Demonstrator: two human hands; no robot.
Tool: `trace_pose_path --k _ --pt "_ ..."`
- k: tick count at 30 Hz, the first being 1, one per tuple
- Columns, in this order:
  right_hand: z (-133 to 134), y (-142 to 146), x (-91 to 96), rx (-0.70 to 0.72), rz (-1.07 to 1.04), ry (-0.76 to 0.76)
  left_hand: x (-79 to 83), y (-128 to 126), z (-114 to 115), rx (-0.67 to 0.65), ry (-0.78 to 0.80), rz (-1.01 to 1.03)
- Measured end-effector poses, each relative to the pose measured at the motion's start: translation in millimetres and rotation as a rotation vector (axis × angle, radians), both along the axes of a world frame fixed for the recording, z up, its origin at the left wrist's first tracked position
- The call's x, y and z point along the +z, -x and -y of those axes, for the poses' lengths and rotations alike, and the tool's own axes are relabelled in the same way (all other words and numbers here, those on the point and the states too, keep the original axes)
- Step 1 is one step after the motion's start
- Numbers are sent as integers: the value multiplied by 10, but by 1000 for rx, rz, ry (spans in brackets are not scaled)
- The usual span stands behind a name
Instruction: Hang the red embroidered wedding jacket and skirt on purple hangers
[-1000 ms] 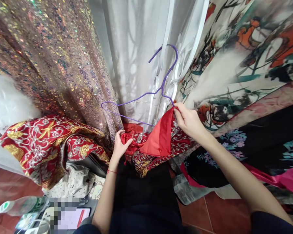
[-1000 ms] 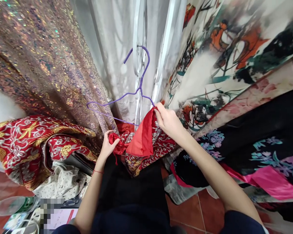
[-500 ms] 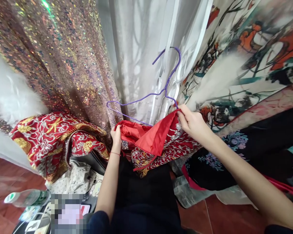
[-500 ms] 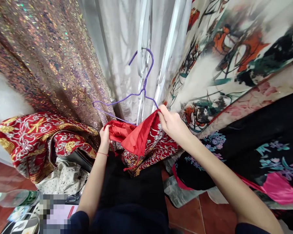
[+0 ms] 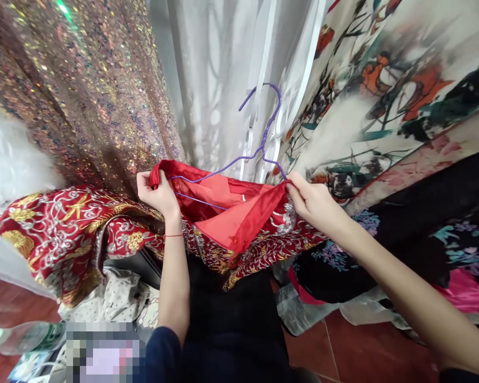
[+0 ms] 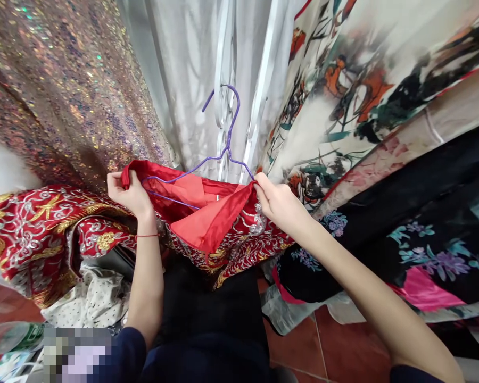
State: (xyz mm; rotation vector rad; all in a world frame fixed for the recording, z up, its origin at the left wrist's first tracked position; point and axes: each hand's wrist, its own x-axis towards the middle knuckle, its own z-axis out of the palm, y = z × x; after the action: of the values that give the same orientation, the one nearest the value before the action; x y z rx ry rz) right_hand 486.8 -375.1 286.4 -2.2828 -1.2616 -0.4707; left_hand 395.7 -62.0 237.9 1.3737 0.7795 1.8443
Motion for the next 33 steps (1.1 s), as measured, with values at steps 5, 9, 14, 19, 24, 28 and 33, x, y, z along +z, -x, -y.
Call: trace_pose_path --k 5,9,14,19,24,28,33 --pt "29 1 -22 -80 115 26 238 128 688 -104 -218 -99" --pt "70 -63 -124 -144 215 -12 330 344 877 -297 -254 -227" --pt "88 -195 -326 -177 257 -165 242 670 519 -340 -106 -597" --pt "-3 -340 -585 -170 455 -218 1 684 207 -229 -280 -584" --pt "-93 -412 -688 -1 838 -204 -103 413 63 -528 -321 -515" --pt "-217 -295 -565 164 998 -127 -55 312 47 -635 -318 -558" --pt "-667 -121 -308 400 971 -42 72 387 164 -531 -439 -638"
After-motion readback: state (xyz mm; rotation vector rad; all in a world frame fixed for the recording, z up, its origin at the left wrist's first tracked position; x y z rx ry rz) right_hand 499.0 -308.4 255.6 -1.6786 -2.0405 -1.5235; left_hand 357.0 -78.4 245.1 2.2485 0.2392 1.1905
